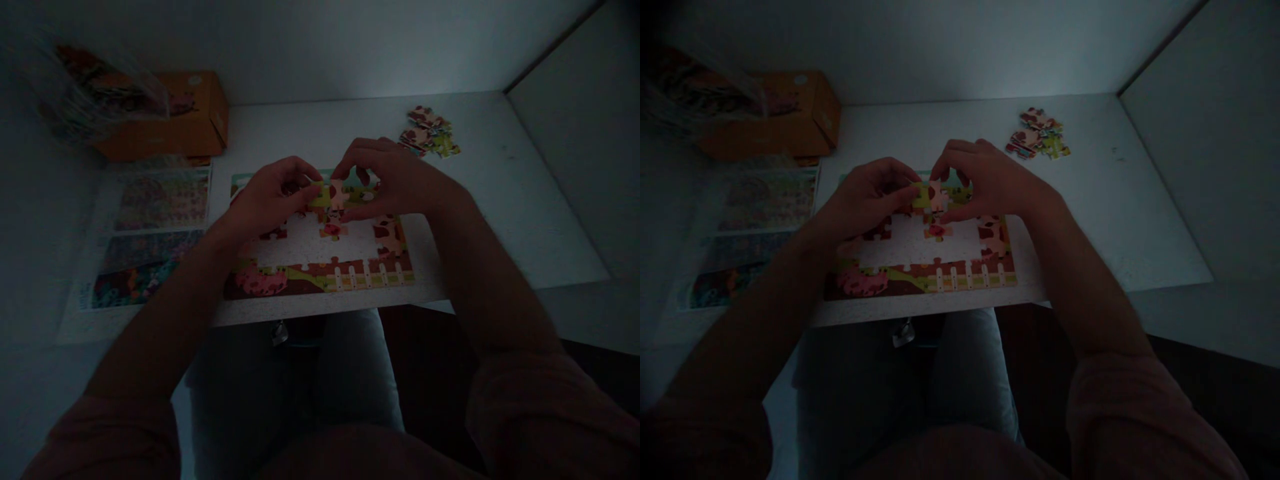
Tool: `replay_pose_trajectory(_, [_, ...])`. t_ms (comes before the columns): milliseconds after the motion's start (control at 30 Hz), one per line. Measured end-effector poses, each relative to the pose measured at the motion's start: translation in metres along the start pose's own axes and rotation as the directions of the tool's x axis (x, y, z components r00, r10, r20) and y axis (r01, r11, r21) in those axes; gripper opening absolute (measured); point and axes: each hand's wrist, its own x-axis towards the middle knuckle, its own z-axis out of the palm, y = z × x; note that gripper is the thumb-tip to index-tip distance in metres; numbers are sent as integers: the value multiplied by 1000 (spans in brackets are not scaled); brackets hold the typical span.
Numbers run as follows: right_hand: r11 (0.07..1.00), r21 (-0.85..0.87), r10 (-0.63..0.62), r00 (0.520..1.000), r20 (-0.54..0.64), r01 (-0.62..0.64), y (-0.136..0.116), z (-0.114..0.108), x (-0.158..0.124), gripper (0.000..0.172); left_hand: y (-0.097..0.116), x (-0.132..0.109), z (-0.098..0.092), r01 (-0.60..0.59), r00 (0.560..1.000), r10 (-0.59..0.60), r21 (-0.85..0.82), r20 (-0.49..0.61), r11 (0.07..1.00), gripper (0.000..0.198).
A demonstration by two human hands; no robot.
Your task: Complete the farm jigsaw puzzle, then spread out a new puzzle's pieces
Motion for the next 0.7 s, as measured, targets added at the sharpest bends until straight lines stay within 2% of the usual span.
replay_pose_trajectory(67, [1000, -15, 6, 1000, -9, -7, -1, 1, -1, 66, -2, 1, 0, -16, 1000, 16, -12, -13, 1000, 27])
replay_pose_trajectory(167, [996, -24, 82, 996, 19, -81, -8, -1, -1, 64, -3, 2, -1, -33, 999, 33, -30, -15, 999, 32])
replay_pose_trajectory(267, [994, 4, 113, 993, -30, -113, -11, -11, -5, 56, -2, 1, -1, -46, 999, 45, -46, -19, 998, 36])
replay_pose_trajectory(367, [995, 59, 91, 990, -104, -85, -7, -24, -12, 51, 0, -1, 0, -42, 999, 42, 3, -19, 999, 41])
replay_pose_trajectory(467, [993, 63, 106, 991, -84, -101, -7, -32, -26, 49, 3, -3, 1, -49, 999, 48, 80, 13, 996, 36])
replay_pose_trajectory(567, [989, 68, 136, 990, -24, -134, -12, -24, -49, 48, 5, -4, 1, -71, 997, 68, 166, 22, 983, 29])
replay_pose_trajectory(700, [980, 94, 180, 983, -24, -177, -12, 1, -82, 64, 9, -6, 1, -142, 990, 132, 315, 51, 939, 30])
